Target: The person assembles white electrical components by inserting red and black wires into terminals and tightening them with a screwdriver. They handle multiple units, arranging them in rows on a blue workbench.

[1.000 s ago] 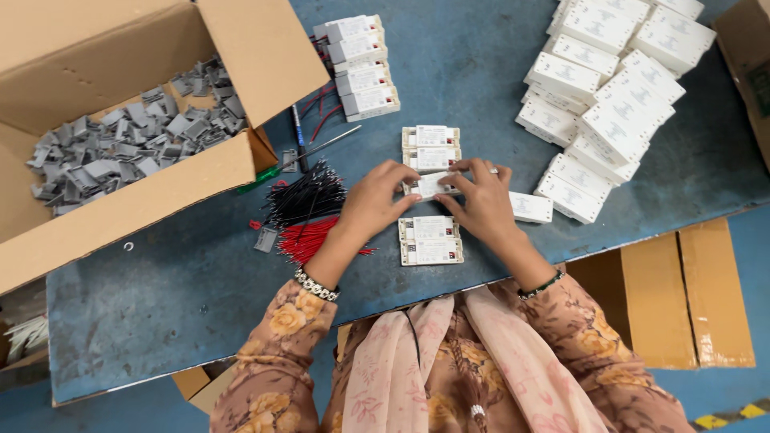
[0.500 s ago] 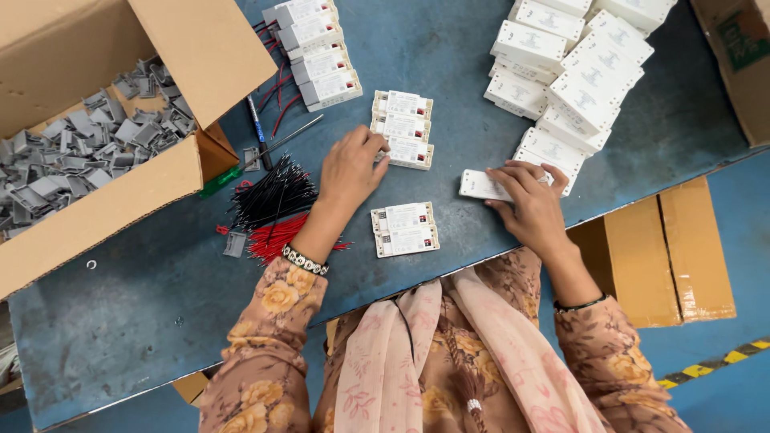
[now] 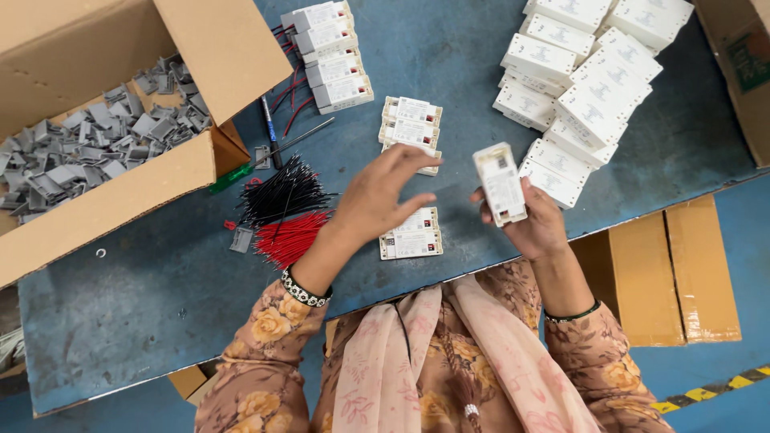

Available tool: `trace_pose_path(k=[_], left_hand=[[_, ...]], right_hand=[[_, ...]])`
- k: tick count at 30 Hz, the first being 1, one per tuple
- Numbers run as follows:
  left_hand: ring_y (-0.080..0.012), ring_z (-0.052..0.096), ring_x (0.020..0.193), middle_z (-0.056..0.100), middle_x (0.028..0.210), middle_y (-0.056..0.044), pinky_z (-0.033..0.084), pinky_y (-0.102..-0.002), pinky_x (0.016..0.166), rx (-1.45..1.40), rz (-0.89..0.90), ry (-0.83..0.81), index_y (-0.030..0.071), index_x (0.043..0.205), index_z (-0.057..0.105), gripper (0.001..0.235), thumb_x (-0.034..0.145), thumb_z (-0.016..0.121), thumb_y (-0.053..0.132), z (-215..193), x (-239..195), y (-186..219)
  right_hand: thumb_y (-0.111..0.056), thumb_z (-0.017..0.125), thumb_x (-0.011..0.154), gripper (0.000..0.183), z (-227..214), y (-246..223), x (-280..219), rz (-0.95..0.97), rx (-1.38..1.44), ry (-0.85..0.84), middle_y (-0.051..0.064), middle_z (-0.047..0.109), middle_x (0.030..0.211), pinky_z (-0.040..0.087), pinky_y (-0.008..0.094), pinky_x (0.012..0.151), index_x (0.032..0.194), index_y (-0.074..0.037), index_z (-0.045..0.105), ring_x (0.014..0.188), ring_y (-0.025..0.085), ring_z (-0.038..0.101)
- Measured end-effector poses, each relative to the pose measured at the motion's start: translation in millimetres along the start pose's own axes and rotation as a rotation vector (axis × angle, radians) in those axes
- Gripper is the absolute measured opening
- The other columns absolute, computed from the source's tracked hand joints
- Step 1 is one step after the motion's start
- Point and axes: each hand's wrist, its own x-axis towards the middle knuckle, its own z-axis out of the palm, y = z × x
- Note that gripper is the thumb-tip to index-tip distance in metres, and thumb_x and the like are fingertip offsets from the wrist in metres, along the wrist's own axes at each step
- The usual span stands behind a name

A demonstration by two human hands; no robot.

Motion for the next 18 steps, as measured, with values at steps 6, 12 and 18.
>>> trace_pose_path(k=[6, 12, 18], left_hand=[[-0.0267, 0.055, 0.127, 0.059, 0.131, -0.005, 0.044, -0.045, 0.105, 0.165, 0.259, -0.105, 0.018, 0.131, 0.063, 0.058, 0.077, 0.084, 0.024, 13.0, -1.8, 10.2], [-0.0239, 0.059, 0.114, 0.062, 0.118, -0.002, 0.045, -0.042, 0.096, 0.18, 0.121, -0.113, 0.017, 0.122, 0.067, 0.048, 0.079, 0.084, 0.028, 20.9, -21.2, -25.7], [-0.0238, 0.059, 0.106, 0.063, 0.111, -0.002, 0.045, -0.04, 0.086, 0.287, -0.023, -0.1, 0.016, 0.118, 0.07, 0.042, 0.079, 0.083, 0.027, 21.5, -28.6, -73.4]], right_hand=[[-0.038, 0.046, 0.11, 0.055, 7.6, 14.0, 8.9, 0.318, -0.32, 0.061, 0.025, 0.073, 0.101, 0.06, 0.038, 0.066, 0.122, 0.013, 0.062, 0.077, 0.029, 0.072], [-0.041, 0.038, 0.11, 0.055, 28.1, 12.8, 19.5, 0.218, -0.676, 0.051, 0.02, 0.076, 0.099, 0.055, 0.028, 0.069, 0.134, -0.001, 0.067, 0.083, 0.021, 0.073], [-0.033, 0.048, 0.107, 0.045, 11.8, 3.4, 9.4, 0.026, -0.718, 0.219, 0.013, 0.073, 0.123, 0.053, 0.028, 0.074, 0.133, 0.002, 0.063, 0.095, 0.019, 0.072]])
